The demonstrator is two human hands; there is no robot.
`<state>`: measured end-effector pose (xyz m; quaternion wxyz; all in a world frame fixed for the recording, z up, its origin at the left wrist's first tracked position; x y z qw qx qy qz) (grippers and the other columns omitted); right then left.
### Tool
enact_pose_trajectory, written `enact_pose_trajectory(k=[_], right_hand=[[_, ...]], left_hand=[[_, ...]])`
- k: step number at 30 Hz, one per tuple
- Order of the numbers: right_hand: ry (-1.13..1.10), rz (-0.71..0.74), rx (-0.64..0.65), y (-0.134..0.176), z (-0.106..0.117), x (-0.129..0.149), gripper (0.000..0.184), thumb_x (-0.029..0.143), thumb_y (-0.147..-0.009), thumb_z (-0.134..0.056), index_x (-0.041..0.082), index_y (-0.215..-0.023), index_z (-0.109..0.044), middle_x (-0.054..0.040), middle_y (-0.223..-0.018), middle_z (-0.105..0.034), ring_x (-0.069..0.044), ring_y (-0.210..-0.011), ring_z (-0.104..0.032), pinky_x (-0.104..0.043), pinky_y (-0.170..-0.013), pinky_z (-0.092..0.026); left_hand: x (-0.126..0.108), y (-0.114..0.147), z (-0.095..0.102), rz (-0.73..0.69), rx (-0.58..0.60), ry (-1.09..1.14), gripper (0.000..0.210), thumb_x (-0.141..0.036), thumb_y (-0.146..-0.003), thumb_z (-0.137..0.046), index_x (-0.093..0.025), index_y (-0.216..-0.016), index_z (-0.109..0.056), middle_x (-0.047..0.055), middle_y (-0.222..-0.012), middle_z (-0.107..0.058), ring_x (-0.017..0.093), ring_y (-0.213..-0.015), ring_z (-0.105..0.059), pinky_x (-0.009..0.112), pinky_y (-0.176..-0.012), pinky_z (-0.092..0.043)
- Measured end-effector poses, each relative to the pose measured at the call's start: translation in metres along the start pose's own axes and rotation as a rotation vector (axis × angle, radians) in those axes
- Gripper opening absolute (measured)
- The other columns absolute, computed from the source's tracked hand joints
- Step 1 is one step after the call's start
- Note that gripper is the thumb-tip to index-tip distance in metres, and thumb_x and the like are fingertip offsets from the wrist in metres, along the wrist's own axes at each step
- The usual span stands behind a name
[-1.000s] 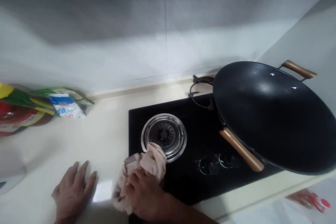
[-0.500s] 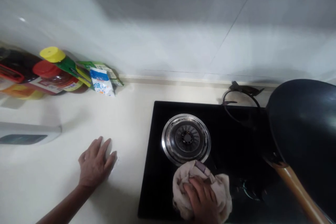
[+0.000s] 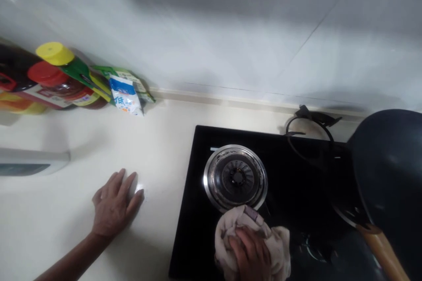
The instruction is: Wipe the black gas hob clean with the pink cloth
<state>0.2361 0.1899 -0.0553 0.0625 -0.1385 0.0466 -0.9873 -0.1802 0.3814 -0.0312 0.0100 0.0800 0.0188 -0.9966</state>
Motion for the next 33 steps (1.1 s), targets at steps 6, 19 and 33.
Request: enact_pose_trajectory(k=[6, 19, 33], right_hand=[[0.034, -0.010, 0.007, -0.009, -0.002, -0.004, 0.049, 0.044, -0.089, -0.064, 0.026, -0.135, -0.064, -0.0173, -0.142, -0.067, -0.047, -0.130, -0.062, -0.065, -0.106, -0.047], [-0.011, -0.168, -0.056, -0.059, 0.012, 0.021, 0.052, 0.030, -0.090, -0.064, 0.023, -0.141, -0.056, -0.0181, -0.138, -0.061, -0.042, -0.131, -0.052, -0.062, -0.113, -0.038], [-0.321, 0.256, 0.260, -0.074, -0.005, 0.145, 0.050, 0.044, -0.092, -0.075, 0.027, -0.137, -0.064, -0.0093, -0.150, -0.063, -0.031, -0.147, -0.048, -0.053, -0.132, -0.027]], left_hand=[[0.000, 0.001, -0.001, -0.006, -0.023, -0.002, 0.060, -0.056, -0.103, -0.042, -0.022, -0.149, -0.061, 0.019, -0.170, -0.048, 0.037, -0.160, -0.038, 0.056, -0.127, -0.025], [-0.005, -0.001, 0.002, -0.047, -0.085, 0.022, 0.060, -0.054, -0.106, -0.042, -0.018, -0.149, -0.063, 0.023, -0.166, -0.051, 0.038, -0.157, -0.041, 0.058, -0.124, -0.028], [-0.002, -0.005, 0.002, -0.041, -0.074, 0.029, 0.063, -0.056, -0.105, -0.041, -0.019, -0.151, -0.062, 0.022, -0.168, -0.049, 0.038, -0.158, -0.038, 0.059, -0.124, -0.028]])
Point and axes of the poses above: each hand's wrist, its own y-axis away from the middle knuckle, its own z-axis out of the back of the hand, x = y × z, the point moved 6 cm from there along -y, towards the middle knuckle
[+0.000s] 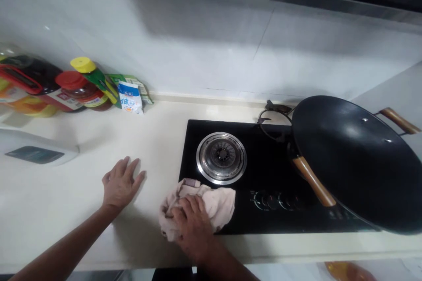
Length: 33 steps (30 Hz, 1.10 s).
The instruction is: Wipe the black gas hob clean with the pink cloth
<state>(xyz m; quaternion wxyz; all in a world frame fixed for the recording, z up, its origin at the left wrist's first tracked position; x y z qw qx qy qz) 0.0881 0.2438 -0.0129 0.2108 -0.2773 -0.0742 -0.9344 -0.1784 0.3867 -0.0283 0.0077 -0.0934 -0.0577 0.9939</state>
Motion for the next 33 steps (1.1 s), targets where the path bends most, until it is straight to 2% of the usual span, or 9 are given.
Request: enact_pose_trajectory(k=[4, 8, 11, 14, 17, 20, 23, 28, 33], right_hand=[[0.099, -0.135, 0.000, 0.041, 0.013, -0.049, 0.067, 0.040, -0.086, -0.078, 0.033, -0.150, -0.062, -0.0080, -0.160, -0.060, -0.035, -0.152, -0.047, -0.059, -0.129, -0.028], [0.271, -0.281, -0.108, 0.083, 0.031, -0.095, 0.072, 0.036, -0.084, -0.077, 0.039, -0.154, -0.061, -0.0068, -0.166, -0.055, -0.039, -0.152, -0.048, -0.066, -0.127, -0.026], [0.348, -0.262, -0.157, 0.100, 0.022, -0.102, 0.077, 0.034, -0.079, -0.080, 0.036, -0.154, -0.062, -0.0089, -0.165, -0.056, -0.043, -0.151, -0.048, -0.064, -0.120, -0.036], [0.338, -0.152, -0.146, 0.090, 0.005, -0.085, 0.079, 0.038, -0.073, -0.085, 0.030, -0.150, -0.066, -0.0127, -0.158, -0.062, -0.045, -0.147, -0.051, -0.059, -0.117, -0.043], [0.260, -0.024, -0.105, 0.056, 0.001, -0.057, 0.077, 0.045, -0.077, -0.085, 0.028, -0.150, -0.064, -0.0125, -0.155, -0.063, -0.043, -0.147, -0.050, -0.057, -0.124, -0.038], [0.178, 0.066, -0.049, 0.005, 0.010, -0.033, 0.072, 0.051, -0.086, -0.081, 0.028, -0.150, -0.059, -0.0108, -0.155, -0.061, -0.037, -0.149, -0.046, -0.055, -0.128, -0.033], [0.150, 0.116, -0.010, -0.050, 0.022, -0.022, 0.068, 0.054, -0.090, -0.080, 0.026, -0.148, -0.058, -0.0110, -0.151, -0.061, -0.033, -0.144, -0.048, -0.054, -0.129, -0.033], [0.221, 0.123, -0.032, -0.145, 0.033, -0.035, 0.055, 0.056, -0.095, -0.076, 0.023, -0.136, -0.063, -0.0122, -0.140, -0.063, -0.033, -0.133, -0.051, -0.054, -0.121, -0.041], [0.291, 0.080, -0.026, -0.234, 0.055, -0.074, 0.053, 0.058, -0.101, -0.069, 0.023, -0.140, -0.065, -0.0141, -0.139, -0.065, -0.034, -0.131, -0.054, -0.053, -0.117, -0.043]], left_hand=[[-0.001, -0.001, 0.002, -0.001, 0.008, -0.009, 0.062, -0.055, -0.105, -0.040, -0.020, -0.151, -0.063, 0.022, -0.166, -0.050, 0.038, -0.157, -0.039, 0.059, -0.123, -0.030], [-0.001, -0.001, 0.004, -0.002, 0.012, -0.019, 0.059, -0.053, -0.105, -0.041, -0.022, -0.150, -0.064, 0.020, -0.165, -0.052, 0.037, -0.155, -0.041, 0.060, -0.122, -0.032], [-0.001, -0.001, 0.006, -0.007, 0.010, -0.021, 0.058, -0.052, -0.104, -0.042, -0.022, -0.149, -0.065, 0.020, -0.165, -0.053, 0.038, -0.155, -0.042, 0.060, -0.121, -0.034], [-0.001, -0.001, 0.007, -0.004, 0.018, -0.018, 0.059, -0.051, -0.104, -0.043, -0.021, -0.149, -0.065, 0.020, -0.165, -0.053, 0.037, -0.155, -0.042, 0.058, -0.122, -0.034], [0.000, -0.001, 0.006, 0.001, 0.026, -0.019, 0.060, -0.051, -0.104, -0.044, -0.019, -0.150, -0.065, 0.021, -0.166, -0.052, 0.038, -0.156, -0.041, 0.059, -0.122, -0.034], [0.001, -0.001, 0.006, -0.004, 0.012, -0.038, 0.059, -0.050, -0.104, -0.043, -0.020, -0.150, -0.065, 0.020, -0.164, -0.054, 0.037, -0.155, -0.043, 0.058, -0.122, -0.035], [0.003, 0.000, 0.005, -0.012, -0.006, -0.060, 0.058, -0.050, -0.104, -0.042, -0.021, -0.149, -0.066, 0.020, -0.163, -0.056, 0.036, -0.155, -0.044, 0.058, -0.121, -0.036], [0.009, 0.000, -0.001, -0.015, -0.014, -0.079, 0.060, -0.049, -0.105, -0.039, -0.018, -0.150, -0.065, 0.021, -0.165, -0.054, 0.036, -0.155, -0.045, 0.059, -0.121, -0.036], [0.019, 0.000, -0.010, -0.007, -0.008, -0.108, 0.057, -0.049, -0.105, -0.042, -0.023, -0.150, -0.066, 0.017, -0.165, -0.055, 0.034, -0.155, -0.045, 0.055, -0.120, -0.039]])
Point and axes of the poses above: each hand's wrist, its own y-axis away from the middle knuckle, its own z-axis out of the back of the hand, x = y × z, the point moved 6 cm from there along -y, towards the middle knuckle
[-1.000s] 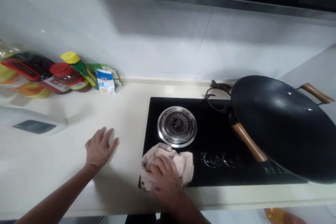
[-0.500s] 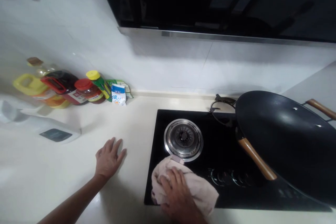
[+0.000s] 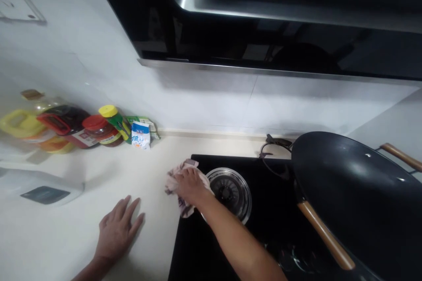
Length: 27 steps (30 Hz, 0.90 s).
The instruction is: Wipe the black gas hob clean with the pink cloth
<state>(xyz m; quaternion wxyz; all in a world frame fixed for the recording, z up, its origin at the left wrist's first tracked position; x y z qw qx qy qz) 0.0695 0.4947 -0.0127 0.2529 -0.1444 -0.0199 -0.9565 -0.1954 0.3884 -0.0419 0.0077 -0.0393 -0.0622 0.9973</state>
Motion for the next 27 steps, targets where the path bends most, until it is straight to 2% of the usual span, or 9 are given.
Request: enact_pose_trajectory(k=[3, 6, 10, 14, 18, 23, 27], right_hand=[[0.004, -0.005, 0.026, -0.032, 0.012, -0.039, 0.055, 0.055, -0.101, -0.071, 0.023, -0.146, -0.064, -0.0131, -0.142, -0.064, -0.031, -0.133, -0.053, -0.047, -0.119, -0.043], [0.000, -0.043, 0.019, -0.040, 0.028, -0.085, 0.061, 0.049, -0.102, -0.071, 0.026, -0.157, -0.057, -0.0129, -0.146, -0.062, -0.031, -0.137, -0.051, -0.047, -0.121, -0.040], [-0.023, -0.181, 0.021, -0.018, 0.047, -0.156, 0.067, 0.047, -0.103, -0.067, 0.033, -0.166, -0.047, -0.0108, -0.152, -0.059, -0.031, -0.142, -0.047, -0.048, -0.123, -0.034], [0.001, -0.364, -0.004, 0.028, 0.059, -0.214, 0.062, 0.047, -0.105, -0.062, 0.024, -0.162, -0.053, -0.0137, -0.154, -0.058, -0.032, -0.140, -0.049, -0.045, -0.122, -0.035], [0.053, -0.460, -0.095, 0.076, 0.061, -0.237, 0.059, 0.046, -0.105, -0.058, 0.019, -0.158, -0.055, -0.0163, -0.152, -0.060, -0.033, -0.141, -0.050, -0.047, -0.124, -0.033], [0.062, -0.584, -0.150, 0.128, 0.057, -0.243, 0.062, 0.048, -0.106, -0.056, 0.017, -0.159, -0.053, -0.0183, -0.160, -0.054, -0.032, -0.148, -0.048, -0.044, -0.125, -0.034], [0.067, -0.672, -0.155, 0.164, 0.055, -0.250, 0.063, 0.047, -0.104, -0.058, 0.018, -0.160, -0.053, -0.0187, -0.166, -0.049, -0.032, -0.155, -0.042, -0.044, -0.128, -0.032]], left_hand=[[0.003, 0.001, -0.003, 0.009, -0.002, 0.000, 0.055, -0.049, -0.104, -0.044, -0.026, -0.150, -0.065, 0.014, -0.166, -0.055, 0.033, -0.156, -0.044, 0.053, -0.120, -0.038], [0.004, 0.002, -0.004, 0.015, -0.001, 0.004, 0.055, -0.048, -0.104, -0.046, -0.028, -0.151, -0.065, 0.013, -0.167, -0.054, 0.033, -0.156, -0.043, 0.053, -0.122, -0.037], [0.004, 0.001, -0.004, 0.020, 0.014, -0.002, 0.057, -0.047, -0.103, -0.044, -0.025, -0.152, -0.064, 0.015, -0.167, -0.053, 0.034, -0.156, -0.043, 0.054, -0.122, -0.036], [0.003, -0.001, -0.004, 0.037, 0.043, -0.022, 0.058, -0.049, -0.104, -0.042, -0.025, -0.152, -0.063, 0.014, -0.168, -0.052, 0.033, -0.157, -0.041, 0.053, -0.122, -0.035], [0.001, -0.004, -0.002, 0.046, 0.061, -0.025, 0.060, -0.049, -0.103, -0.039, -0.023, -0.153, -0.062, 0.015, -0.169, -0.050, 0.032, -0.158, -0.039, 0.054, -0.123, -0.034], [0.001, -0.010, 0.001, 0.046, 0.068, -0.004, 0.061, -0.049, -0.103, -0.037, -0.025, -0.153, -0.062, 0.014, -0.169, -0.051, 0.031, -0.158, -0.040, 0.054, -0.123, -0.035], [0.001, -0.012, 0.002, 0.040, 0.056, 0.027, 0.065, -0.055, -0.103, -0.033, -0.023, -0.152, -0.061, 0.017, -0.168, -0.050, 0.035, -0.157, -0.041, 0.058, -0.121, -0.036]])
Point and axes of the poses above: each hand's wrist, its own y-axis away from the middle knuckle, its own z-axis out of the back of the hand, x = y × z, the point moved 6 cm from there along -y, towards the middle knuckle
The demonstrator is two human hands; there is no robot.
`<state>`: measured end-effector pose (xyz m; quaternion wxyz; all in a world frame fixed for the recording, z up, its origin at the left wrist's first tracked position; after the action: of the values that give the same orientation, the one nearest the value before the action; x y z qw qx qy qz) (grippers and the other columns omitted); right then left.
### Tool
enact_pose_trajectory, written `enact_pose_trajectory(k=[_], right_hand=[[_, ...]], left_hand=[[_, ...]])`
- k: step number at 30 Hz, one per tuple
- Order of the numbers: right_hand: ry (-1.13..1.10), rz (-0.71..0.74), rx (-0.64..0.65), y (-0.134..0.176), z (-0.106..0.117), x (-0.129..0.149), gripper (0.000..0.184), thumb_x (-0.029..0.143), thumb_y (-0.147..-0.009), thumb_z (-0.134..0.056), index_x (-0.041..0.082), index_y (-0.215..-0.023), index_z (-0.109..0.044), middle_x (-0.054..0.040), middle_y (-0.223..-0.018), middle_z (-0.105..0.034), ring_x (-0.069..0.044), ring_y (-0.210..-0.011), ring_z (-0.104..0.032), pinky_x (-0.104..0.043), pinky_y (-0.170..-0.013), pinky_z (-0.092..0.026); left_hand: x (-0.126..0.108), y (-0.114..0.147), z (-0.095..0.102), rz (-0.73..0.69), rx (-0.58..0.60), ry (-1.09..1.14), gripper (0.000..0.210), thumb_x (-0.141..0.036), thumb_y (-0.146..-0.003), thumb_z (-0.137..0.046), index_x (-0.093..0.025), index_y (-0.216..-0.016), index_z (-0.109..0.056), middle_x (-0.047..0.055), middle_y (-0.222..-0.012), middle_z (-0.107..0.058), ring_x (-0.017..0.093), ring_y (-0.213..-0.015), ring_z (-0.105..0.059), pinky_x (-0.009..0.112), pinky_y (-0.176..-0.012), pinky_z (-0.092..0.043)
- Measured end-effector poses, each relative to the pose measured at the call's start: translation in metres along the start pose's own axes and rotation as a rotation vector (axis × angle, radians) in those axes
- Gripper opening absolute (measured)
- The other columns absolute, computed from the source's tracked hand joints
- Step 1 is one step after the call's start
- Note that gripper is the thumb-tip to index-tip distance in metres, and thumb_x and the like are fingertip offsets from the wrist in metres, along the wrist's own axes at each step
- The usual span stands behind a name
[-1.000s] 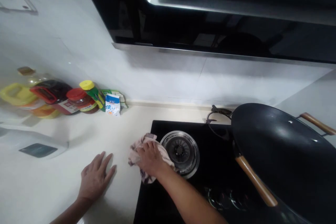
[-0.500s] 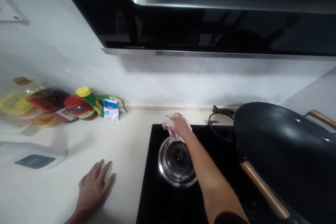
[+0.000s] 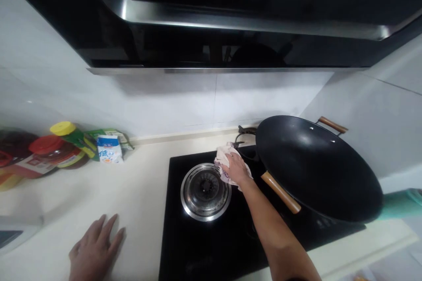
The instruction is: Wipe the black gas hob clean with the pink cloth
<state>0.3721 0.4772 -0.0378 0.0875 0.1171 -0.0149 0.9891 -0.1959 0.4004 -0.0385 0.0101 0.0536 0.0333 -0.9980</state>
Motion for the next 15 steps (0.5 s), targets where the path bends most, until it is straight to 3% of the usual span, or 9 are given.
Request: enact_pose_trajectory(k=[8, 15], right_hand=[[0.003, -0.100, 0.042, 0.041, 0.006, -0.041, 0.068, 0.048, -0.102, -0.061, 0.017, -0.162, -0.049, -0.0194, -0.172, -0.042, -0.033, -0.159, -0.039, -0.046, -0.130, -0.032], [0.031, -0.232, 0.055, 0.087, 0.030, -0.075, 0.071, 0.053, -0.105, -0.056, 0.015, -0.165, -0.044, -0.0210, -0.170, -0.044, -0.038, -0.157, -0.042, -0.050, -0.128, -0.035]], left_hand=[[-0.004, 0.001, 0.005, -0.017, -0.012, 0.038, 0.065, -0.057, -0.104, -0.032, -0.024, -0.152, -0.060, 0.018, -0.166, -0.050, 0.036, -0.156, -0.042, 0.060, -0.122, -0.035], [-0.009, 0.000, 0.009, -0.005, 0.031, 0.033, 0.068, -0.060, -0.106, -0.027, -0.022, -0.153, -0.057, 0.019, -0.168, -0.047, 0.036, -0.158, -0.038, 0.061, -0.123, -0.034]])
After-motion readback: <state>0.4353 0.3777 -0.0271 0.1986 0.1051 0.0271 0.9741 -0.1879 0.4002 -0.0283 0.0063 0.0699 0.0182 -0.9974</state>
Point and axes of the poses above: each hand's wrist, its own y-axis away from the middle knuckle, its own z-axis out of the back of the hand, x = y × z, the point moved 6 cm from there along -y, towards the middle knuckle
